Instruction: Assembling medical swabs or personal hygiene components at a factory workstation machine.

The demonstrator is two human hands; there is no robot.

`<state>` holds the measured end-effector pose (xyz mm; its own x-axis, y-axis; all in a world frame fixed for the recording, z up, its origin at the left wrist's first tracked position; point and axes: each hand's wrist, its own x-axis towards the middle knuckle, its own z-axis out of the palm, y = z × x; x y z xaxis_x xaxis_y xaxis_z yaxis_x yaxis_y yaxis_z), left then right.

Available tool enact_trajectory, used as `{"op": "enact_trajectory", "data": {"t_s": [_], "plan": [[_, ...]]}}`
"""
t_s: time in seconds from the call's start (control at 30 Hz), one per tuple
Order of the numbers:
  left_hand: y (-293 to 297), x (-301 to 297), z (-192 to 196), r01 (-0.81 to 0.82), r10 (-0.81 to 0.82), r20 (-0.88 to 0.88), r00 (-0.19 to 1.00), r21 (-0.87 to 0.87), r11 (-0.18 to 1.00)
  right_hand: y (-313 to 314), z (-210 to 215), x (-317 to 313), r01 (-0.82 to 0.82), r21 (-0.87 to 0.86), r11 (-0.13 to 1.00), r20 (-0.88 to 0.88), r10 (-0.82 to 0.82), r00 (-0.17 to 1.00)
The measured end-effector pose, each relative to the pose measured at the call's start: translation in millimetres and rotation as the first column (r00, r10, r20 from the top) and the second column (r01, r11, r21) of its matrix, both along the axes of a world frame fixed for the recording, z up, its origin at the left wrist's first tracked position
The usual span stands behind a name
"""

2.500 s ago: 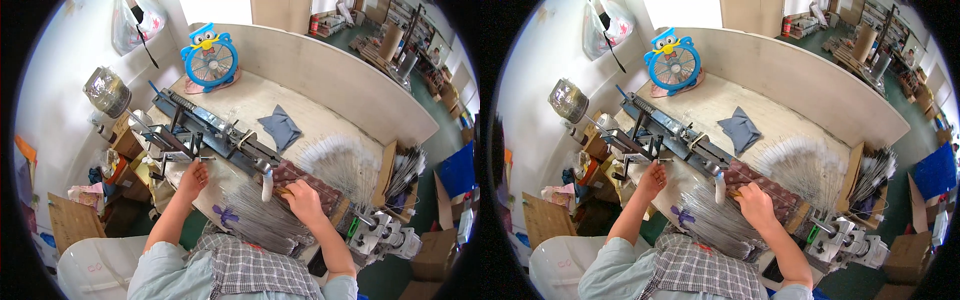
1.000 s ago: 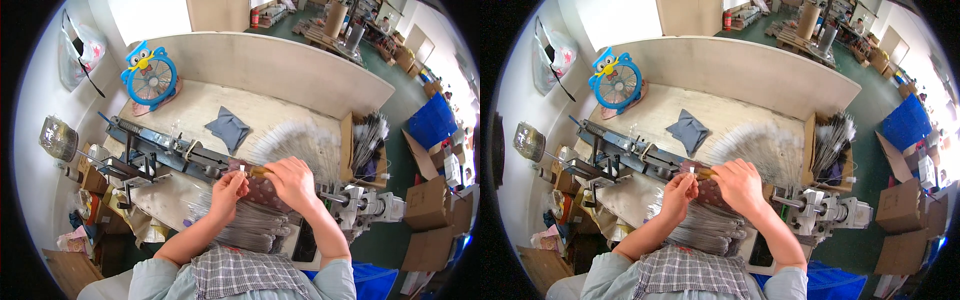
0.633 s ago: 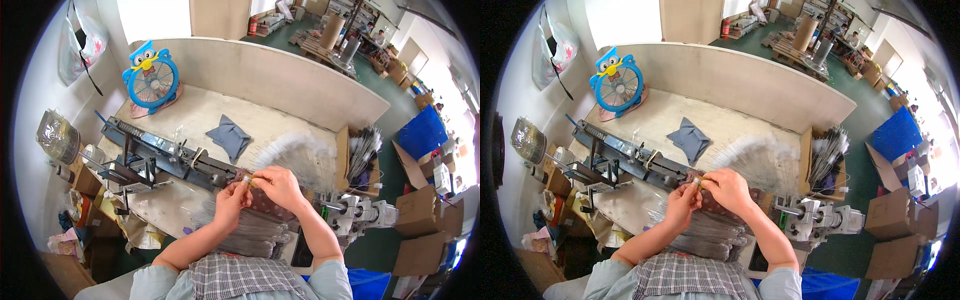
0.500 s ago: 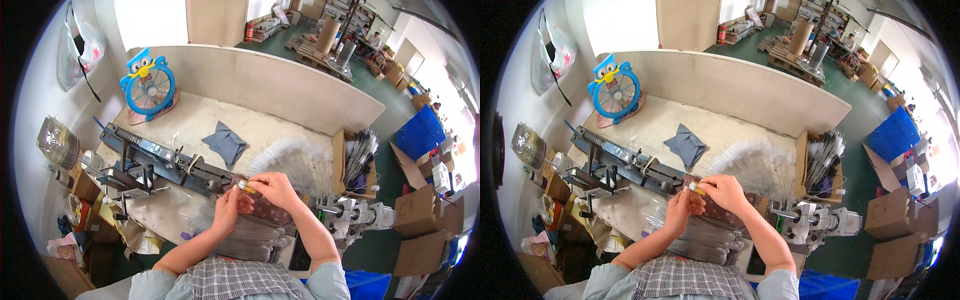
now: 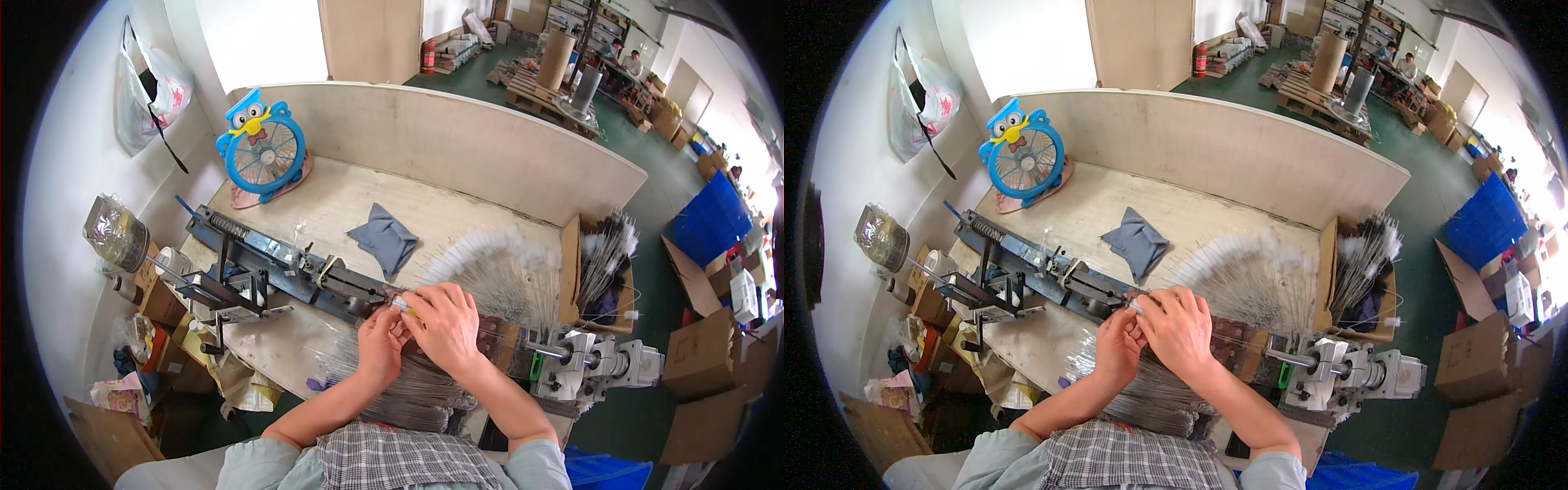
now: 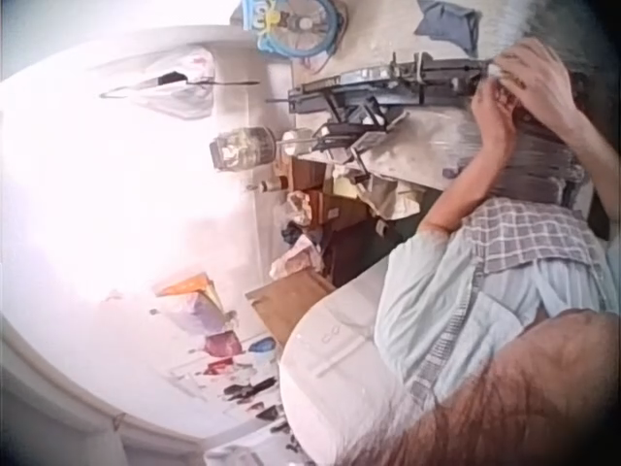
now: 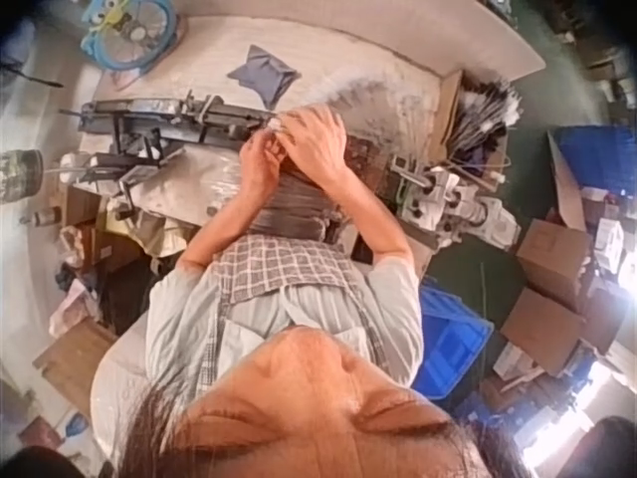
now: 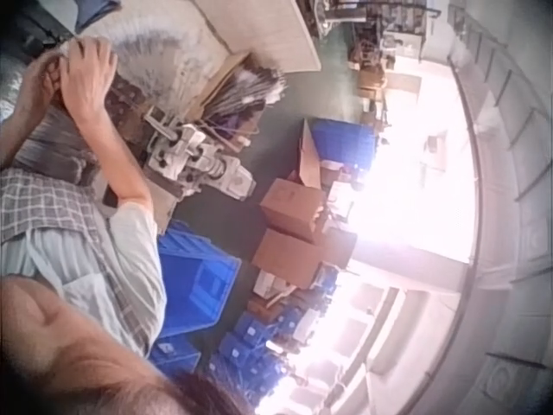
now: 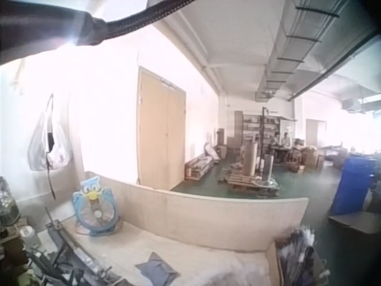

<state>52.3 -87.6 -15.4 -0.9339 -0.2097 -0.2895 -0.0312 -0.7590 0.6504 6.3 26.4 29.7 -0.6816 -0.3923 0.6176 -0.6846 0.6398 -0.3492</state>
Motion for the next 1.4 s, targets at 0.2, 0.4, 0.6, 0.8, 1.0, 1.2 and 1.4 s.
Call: {"op": "enact_trajectory", "data": {"t_s": [0.2,0.4,0.6,0.8,1.0,1.2,1.4], "plan": [[1,-2,5,-0.009,0.009,-0.008,1.000,0.032,0.999,5,2,0,-0.043,0.063,0.997,-0.027,0.045,0.999],[2,0,8,-0.005,0.005,-0.004,1.000,0.039,0.999,18,6,2,-0.044,0.098,0.994,-0.033,0.047,0.998],[1,0,4,-0.007,0.007,0.003,1.000,0.058,0.998,3,8,1,-0.086,0.083,0.993,0.012,0.085,0.996],[-1,1,-5,0.020,-0.018,-0.018,1.000,0.090,0.996,3,8,-1,-0.104,0.065,0.992,0.077,0.099,0.992],[0,-2,-1,-0.040,0.034,0.034,0.999,0.180,0.983,-4,4,1,-0.091,-0.014,0.996,0.044,0.092,0.995],[0,0,4,-0.046,0.041,0.033,0.999,0.174,0.984,-5,2,6,0.009,0.013,1.000,-0.026,-0.008,1.000],[-1,0,0,0.008,-0.006,-0.025,1.000,0.085,0.996,0,0,6,-0.016,0.047,0.999,0.036,0.014,0.999]]}}
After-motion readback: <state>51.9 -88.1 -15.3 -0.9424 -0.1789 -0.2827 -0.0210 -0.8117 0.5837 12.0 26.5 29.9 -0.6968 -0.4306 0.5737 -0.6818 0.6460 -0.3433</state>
